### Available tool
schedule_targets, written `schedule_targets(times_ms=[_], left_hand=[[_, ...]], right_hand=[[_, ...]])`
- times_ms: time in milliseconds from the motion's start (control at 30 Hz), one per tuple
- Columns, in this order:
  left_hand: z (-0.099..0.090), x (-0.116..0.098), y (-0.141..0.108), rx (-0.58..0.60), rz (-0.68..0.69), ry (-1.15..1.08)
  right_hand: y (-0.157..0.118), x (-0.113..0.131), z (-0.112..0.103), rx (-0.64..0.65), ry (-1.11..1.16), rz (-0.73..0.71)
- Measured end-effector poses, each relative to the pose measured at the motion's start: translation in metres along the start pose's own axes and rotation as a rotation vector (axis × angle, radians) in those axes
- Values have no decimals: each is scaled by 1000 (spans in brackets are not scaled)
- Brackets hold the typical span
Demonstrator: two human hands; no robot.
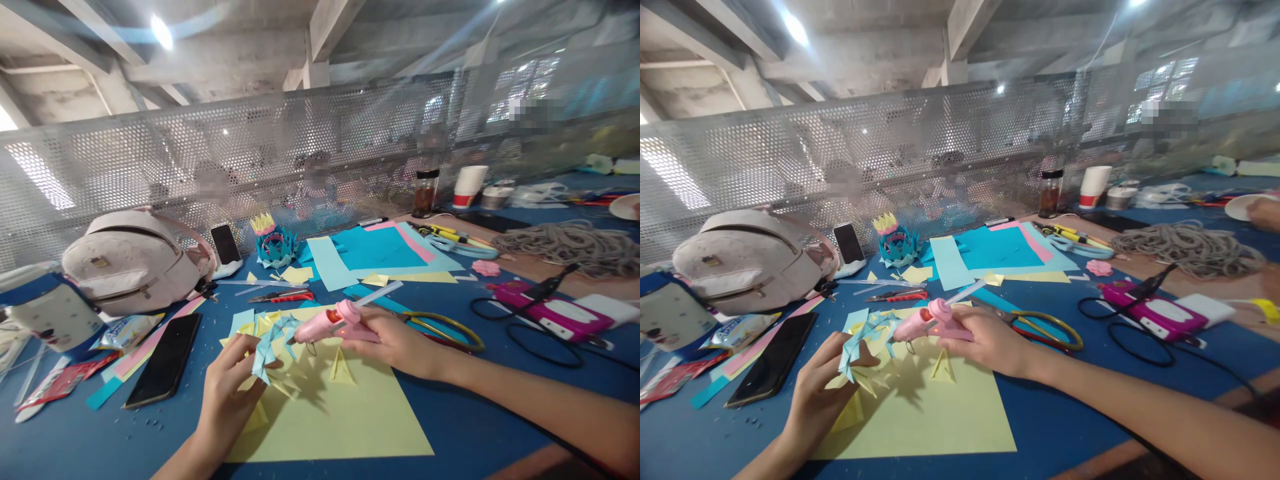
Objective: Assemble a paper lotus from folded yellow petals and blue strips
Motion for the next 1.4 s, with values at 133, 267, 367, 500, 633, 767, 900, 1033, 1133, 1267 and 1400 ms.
schedule_targets(times_ms=[133,267,367,500,633,767,900,1033,1133,1267,1400], left_hand=[[1,0,-1,-11,7,1],[1,0,0,-13,-1,0],[1,0,1,-12,3,-12],[0,-1,1,-17,1,-12],[0,-1,1,-12,5,-6],[-1,-1,3,-2,-5,10],[-1,-2,3,-9,-3,5],[0,-3,3,-21,-8,-1],[0,-3,3,-25,-19,-20],[0,-2,2,-11,-12,-4],[0,0,1,-4,-32,2]], right_hand=[[0,3,-1,-7,12,10],[-1,2,-2,-28,14,8],[-1,-2,-2,-40,-5,17],[-1,-6,-3,-50,-23,31],[-3,-5,-3,-91,7,43],[-4,-4,-2,-100,13,45],[-4,-3,-2,-100,5,36],[-4,-1,-2,-75,-3,24],[-4,0,-2,-46,-19,17],[-5,2,-2,-37,-105,18],[-4,2,-3,-16,-132,-8]])
Point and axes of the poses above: each hand's wrist, its own y-axis towards the middle knuckle, its own z-axis out of the palm, x = y × z, the point moved 1 cm from there along y, towards the middle knuckle, and after that the axes turned 10 degrees about y, right-handed, at the moved point
